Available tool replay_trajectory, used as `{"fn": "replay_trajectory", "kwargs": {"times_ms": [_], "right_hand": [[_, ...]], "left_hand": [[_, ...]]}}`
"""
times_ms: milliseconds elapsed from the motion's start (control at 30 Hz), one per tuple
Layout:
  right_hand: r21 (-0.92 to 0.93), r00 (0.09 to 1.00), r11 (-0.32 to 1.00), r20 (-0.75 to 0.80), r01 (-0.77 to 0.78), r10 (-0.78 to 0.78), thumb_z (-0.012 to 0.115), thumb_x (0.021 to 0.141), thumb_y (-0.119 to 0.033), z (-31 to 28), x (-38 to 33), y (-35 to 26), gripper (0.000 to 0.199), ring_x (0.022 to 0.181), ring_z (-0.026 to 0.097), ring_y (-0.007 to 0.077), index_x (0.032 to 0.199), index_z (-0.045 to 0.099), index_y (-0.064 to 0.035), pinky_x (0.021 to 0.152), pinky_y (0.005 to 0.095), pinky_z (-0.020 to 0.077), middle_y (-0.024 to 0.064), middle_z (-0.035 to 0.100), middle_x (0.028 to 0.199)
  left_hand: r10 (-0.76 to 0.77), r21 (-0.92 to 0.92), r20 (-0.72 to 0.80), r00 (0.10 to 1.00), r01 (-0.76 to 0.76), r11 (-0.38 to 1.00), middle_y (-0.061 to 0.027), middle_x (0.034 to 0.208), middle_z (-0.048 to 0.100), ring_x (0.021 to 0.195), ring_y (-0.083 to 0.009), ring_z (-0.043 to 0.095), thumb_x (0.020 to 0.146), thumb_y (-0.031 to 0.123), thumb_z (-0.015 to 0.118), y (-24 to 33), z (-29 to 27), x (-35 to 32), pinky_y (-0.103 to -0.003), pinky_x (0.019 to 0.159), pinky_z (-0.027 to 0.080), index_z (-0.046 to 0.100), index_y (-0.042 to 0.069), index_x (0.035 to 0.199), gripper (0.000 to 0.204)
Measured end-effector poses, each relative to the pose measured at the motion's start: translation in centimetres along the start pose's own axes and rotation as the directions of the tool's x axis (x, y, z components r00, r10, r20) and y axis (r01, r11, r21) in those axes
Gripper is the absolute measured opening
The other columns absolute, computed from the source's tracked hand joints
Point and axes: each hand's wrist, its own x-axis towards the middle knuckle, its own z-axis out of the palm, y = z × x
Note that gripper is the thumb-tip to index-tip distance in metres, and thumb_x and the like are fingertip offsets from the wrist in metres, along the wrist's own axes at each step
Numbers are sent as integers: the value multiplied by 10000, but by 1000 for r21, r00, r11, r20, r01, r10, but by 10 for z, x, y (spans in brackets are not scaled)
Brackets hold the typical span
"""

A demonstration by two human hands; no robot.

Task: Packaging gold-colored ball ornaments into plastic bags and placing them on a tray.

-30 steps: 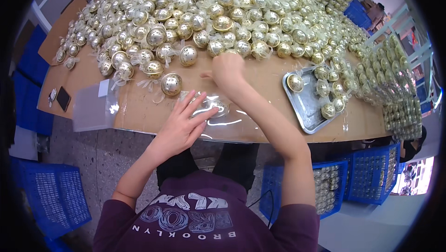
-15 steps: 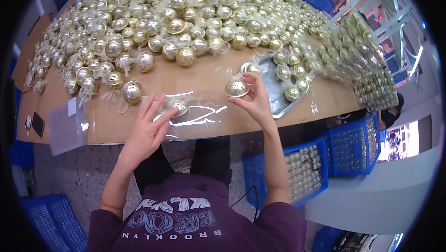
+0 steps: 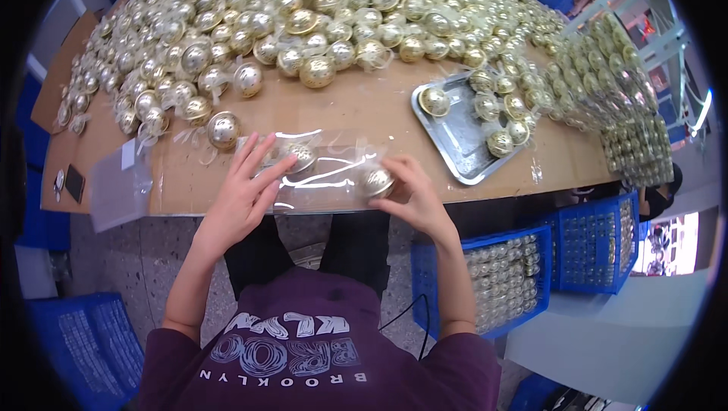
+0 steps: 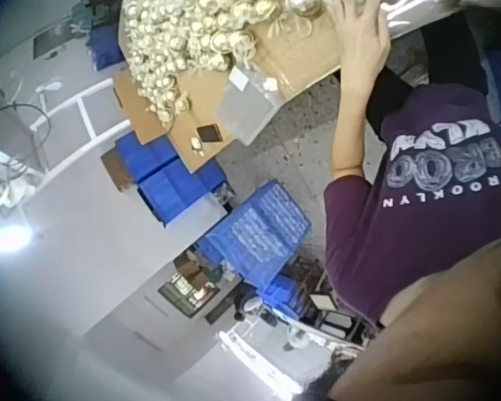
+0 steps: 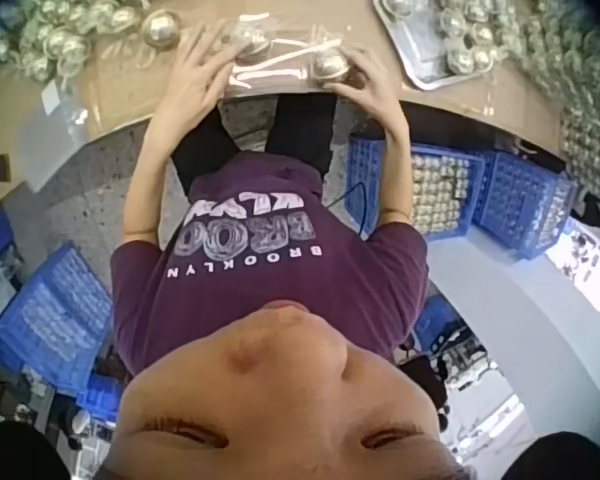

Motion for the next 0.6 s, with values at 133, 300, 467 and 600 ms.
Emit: {"fn": "replay_trajectory", "kwargs": {"times_ms": [133,300,467,600], "right_hand": [[326,935,944,348,-49,-71,726,789,-64,-2,9,23,611,1251,433,232,1343,472,-4,975,334,434,97,409,1346],[372,916,928,382,-30,-124,702,815,-94,14,42,16,568,1142,528,220,1335,485,-23,934,325,466,91,538,1219],[608,940,783,327,-133,-94,659,839,6,65,65,2,263,860,621,145,1061,520,-18,700,277,542,85,598,997],[674,969,720,247,-165,-9,672,823,11,55,64,6,290,868,630,154,1087,553,-9,748,290,542,87,623,994]], "left_hand": [[40,9,-10,999,-40,999,-149,1451,381,1357,-402,294,903,132,538,-1,0,1,-508,1093,274,565,206,1302,407],[19,19,-25,1000,-19,1000,-148,1442,391,1348,-403,307,902,136,539,-5,4,-1,-518,1081,286,563,213,1305,411],[51,-19,-42,998,-52,998,-147,1452,378,1352,-400,303,916,167,541,-7,5,-1,-528,1086,272,563,218,1306,394],[34,-34,-18,999,-34,999,-145,1462,365,1362,-398,289,917,185,549,-8,1,-4,-528,1095,257,554,214,1315,399]]}}
